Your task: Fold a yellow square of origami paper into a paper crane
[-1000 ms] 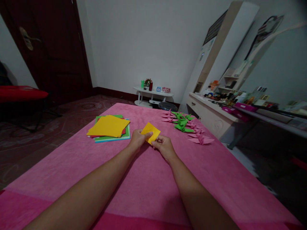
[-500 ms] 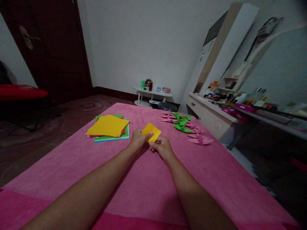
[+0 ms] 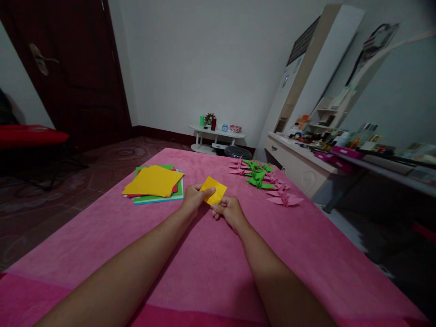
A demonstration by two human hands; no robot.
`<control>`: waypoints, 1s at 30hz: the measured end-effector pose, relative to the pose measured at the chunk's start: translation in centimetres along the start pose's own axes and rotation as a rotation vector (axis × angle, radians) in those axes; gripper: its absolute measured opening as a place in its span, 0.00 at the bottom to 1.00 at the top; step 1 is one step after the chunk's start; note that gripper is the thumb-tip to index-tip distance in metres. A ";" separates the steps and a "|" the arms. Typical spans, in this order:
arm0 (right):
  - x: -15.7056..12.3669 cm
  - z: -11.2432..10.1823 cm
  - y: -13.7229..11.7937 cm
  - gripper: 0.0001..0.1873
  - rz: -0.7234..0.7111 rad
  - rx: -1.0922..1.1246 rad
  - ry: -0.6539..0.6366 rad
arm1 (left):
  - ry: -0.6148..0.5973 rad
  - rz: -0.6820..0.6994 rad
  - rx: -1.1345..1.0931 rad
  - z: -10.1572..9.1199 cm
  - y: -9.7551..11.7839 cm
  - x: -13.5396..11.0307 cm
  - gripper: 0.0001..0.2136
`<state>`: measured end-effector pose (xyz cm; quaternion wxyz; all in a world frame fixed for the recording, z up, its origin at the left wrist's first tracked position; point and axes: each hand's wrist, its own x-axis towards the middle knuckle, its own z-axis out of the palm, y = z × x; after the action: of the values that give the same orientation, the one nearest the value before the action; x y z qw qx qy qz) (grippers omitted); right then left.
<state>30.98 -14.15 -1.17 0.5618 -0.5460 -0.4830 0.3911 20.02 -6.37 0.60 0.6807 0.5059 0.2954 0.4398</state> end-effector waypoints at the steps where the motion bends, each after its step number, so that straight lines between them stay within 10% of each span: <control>1: 0.0 0.0 0.0 0.07 0.006 0.002 -0.002 | -0.004 0.003 0.007 0.0 0.1 0.0 0.14; 14: -0.2 0.1 -0.3 0.10 0.083 0.097 -0.031 | -0.028 0.236 0.242 -0.7 -0.4 0.7 0.24; 24: 0.3 -0.4 -0.3 0.14 0.089 0.152 0.048 | -0.273 -0.070 -0.088 0.7 0.4 -0.9 0.17; 30: 0.2 -0.8 -0.6 0.17 0.002 0.075 0.151 | -0.153 -0.081 -0.024 0.8 0.2 -0.8 0.10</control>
<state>31.72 -14.21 -0.52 0.6164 -0.5530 -0.4236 0.3672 20.31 -7.41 0.99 0.7247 0.5174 0.2575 0.3753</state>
